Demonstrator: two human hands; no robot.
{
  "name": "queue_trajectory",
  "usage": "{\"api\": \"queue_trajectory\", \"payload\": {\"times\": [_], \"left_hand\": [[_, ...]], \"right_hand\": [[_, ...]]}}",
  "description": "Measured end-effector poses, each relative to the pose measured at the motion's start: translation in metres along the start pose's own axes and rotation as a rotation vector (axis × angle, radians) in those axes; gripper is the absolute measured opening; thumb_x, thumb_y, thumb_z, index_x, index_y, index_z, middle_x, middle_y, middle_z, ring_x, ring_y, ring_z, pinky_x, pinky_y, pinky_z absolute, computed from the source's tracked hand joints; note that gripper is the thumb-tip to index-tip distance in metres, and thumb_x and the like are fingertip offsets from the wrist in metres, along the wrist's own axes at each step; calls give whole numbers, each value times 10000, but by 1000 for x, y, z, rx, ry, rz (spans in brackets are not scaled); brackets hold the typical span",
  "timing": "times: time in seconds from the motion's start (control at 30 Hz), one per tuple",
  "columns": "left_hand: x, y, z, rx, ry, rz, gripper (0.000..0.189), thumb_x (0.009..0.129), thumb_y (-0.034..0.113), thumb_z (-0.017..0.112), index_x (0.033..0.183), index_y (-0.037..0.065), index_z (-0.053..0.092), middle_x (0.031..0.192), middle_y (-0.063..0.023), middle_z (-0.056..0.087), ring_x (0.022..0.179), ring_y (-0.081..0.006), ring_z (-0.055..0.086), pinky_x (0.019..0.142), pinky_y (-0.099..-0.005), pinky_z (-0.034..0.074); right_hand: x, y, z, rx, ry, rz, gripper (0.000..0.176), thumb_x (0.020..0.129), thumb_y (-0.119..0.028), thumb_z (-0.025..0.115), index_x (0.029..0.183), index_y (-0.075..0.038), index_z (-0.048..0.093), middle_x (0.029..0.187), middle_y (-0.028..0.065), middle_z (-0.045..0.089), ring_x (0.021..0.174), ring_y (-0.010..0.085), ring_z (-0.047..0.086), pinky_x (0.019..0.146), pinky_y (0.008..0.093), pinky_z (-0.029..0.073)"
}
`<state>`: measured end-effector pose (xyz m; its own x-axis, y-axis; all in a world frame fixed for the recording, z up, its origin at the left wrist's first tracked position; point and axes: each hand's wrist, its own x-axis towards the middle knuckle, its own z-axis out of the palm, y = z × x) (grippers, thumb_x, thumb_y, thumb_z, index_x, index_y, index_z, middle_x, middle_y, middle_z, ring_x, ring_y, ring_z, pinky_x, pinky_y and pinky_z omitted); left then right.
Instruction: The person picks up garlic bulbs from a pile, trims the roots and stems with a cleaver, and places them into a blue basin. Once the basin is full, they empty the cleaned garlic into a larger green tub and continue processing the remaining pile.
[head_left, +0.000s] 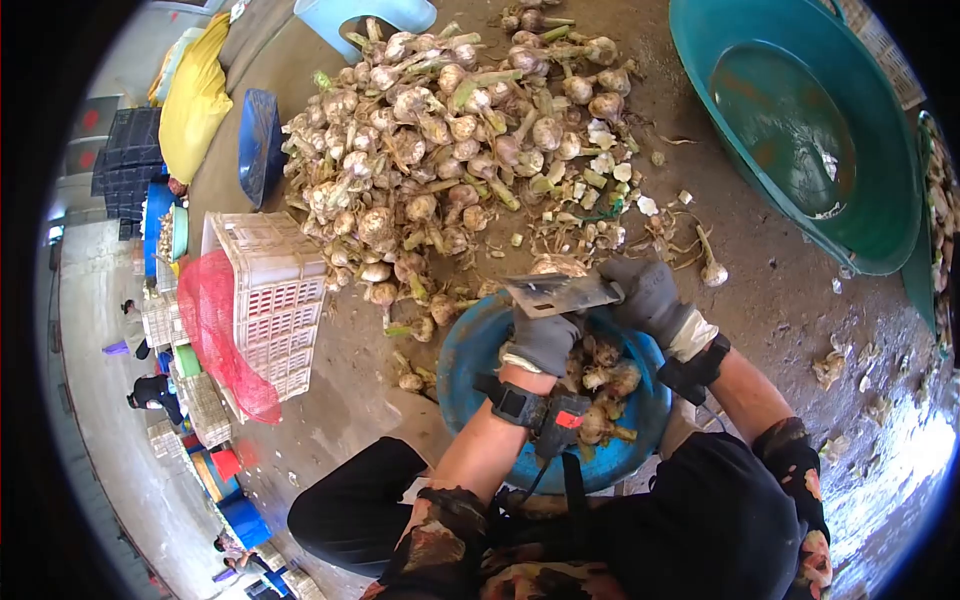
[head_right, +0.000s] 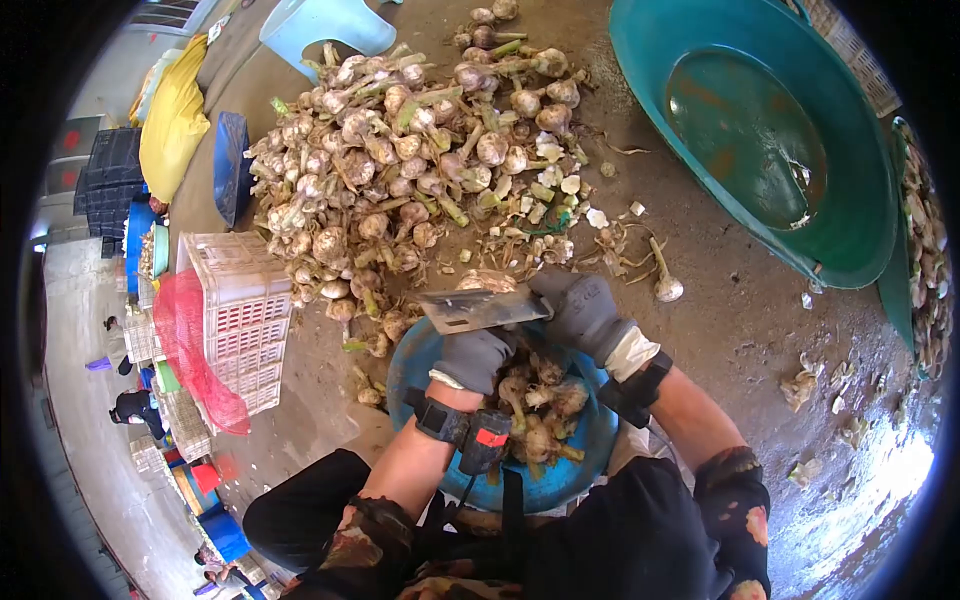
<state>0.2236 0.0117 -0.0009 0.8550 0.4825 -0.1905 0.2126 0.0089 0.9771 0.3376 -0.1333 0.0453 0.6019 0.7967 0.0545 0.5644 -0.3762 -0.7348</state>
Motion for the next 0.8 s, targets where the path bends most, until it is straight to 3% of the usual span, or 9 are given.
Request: {"api": "queue_trajectory", "payload": {"times": [0.07, 0.1, 0.2, 0.27, 0.33, 0.43, 0.5, 0.63, 0.8], "left_hand": [[-4, 27, -3, -1511, -267, -604, 269, 823, 253, 433, 981, 48, 507, 922, -90, 574, 833, -241, 561, 725, -365, 483], [-15, 74, 18, -778, -72, -235, 244, 820, 220, 413, 927, 27, 518, 896, -100, 572, 799, -235, 566, 666, -358, 487], [-7, 120, 7, -647, -770, 237, 248, 800, 208, 539, 961, 25, 497, 899, -95, 551, 761, -214, 554, 655, -345, 488], [-16, 165, -7, -314, -663, -409, 344, 788, 291, 597, 997, 26, 530, 939, -84, 551, 833, -150, 542, 735, -286, 451], [8, 153, -38, 460, -812, -323, 372, 777, 291, 605, 1040, 44, 515, 957, -87, 565, 908, -175, 537, 800, -291, 427], [60, 117, -103, 1370, -8, 97, 436, 748, 299, 601, 1082, 50, 473, 1093, -124, 508, 980, -287, 509, 844, -359, 403], [98, 83, -140, 1743, 61, -99, 353, 782, 278, 536, 1040, 39, 507, 1099, -156, 509, 955, -282, 538, 776, -367, 440], [123, 40, -171, 1690, -131, -632, 292, 788, 285, 530, 905, 19, 554, 909, -152, 579, 797, -270, 589, 660, -376, 467], [64, 70, -165, 228, -8, -650, 304, 870, 290, 449, 973, 21, 547, 727, -30, 576, 566, -122, 557, 456, -253, 425]], "right_hand": [[-3, 17, 2, -123, -143, 448, 253, 670, -211, 578, 903, -114, 566, 788, 142, 604, 759, 313, 586, 659, 386, 460], [-13, 39, 0, -156, -144, 504, 260, 682, -226, 567, 918, -116, 569, 800, 147, 608, 773, 313, 588, 668, 387, 462], [-39, 73, -1, -273, -116, 598, 250, 705, -263, 550, 912, -125, 576, 797, 137, 614, 775, 316, 588, 672, 397, 461], [-42, 73, -7, -252, -100, 573, 251, 704, -271, 560, 909, -128, 577, 798, 133, 615, 778, 318, 587, 676, 402, 459], [-49, 68, -2, -216, -128, 582, 252, 703, -280, 570, 905, -130, 578, 800, 129, 616, 780, 319, 587, 681, 407, 457], [-43, 69, 0, -97, -179, 586, 262, 696, -296, 588, 902, -134, 577, 806, 132, 614, 786, 323, 583, 696, 406, 452], [-39, 66, 10, -69, -213, 627, 269, 689, -298, 600, 892, -123, 575, 796, 140, 611, 794, 314, 584, 694, 399, 453], [-30, 44, -1, -54, -215, 684, 259, 687, -279, 601, 892, -121, 583, 799, 142, 612, 797, 308, 584, 693, 395, 454], [-23, 51, -4, 80, -314, 738, 277, 683, -258, 593, 907, -96, 606, 804, 150, 617, 771, 293, 596, 688, 378, 460]]}}
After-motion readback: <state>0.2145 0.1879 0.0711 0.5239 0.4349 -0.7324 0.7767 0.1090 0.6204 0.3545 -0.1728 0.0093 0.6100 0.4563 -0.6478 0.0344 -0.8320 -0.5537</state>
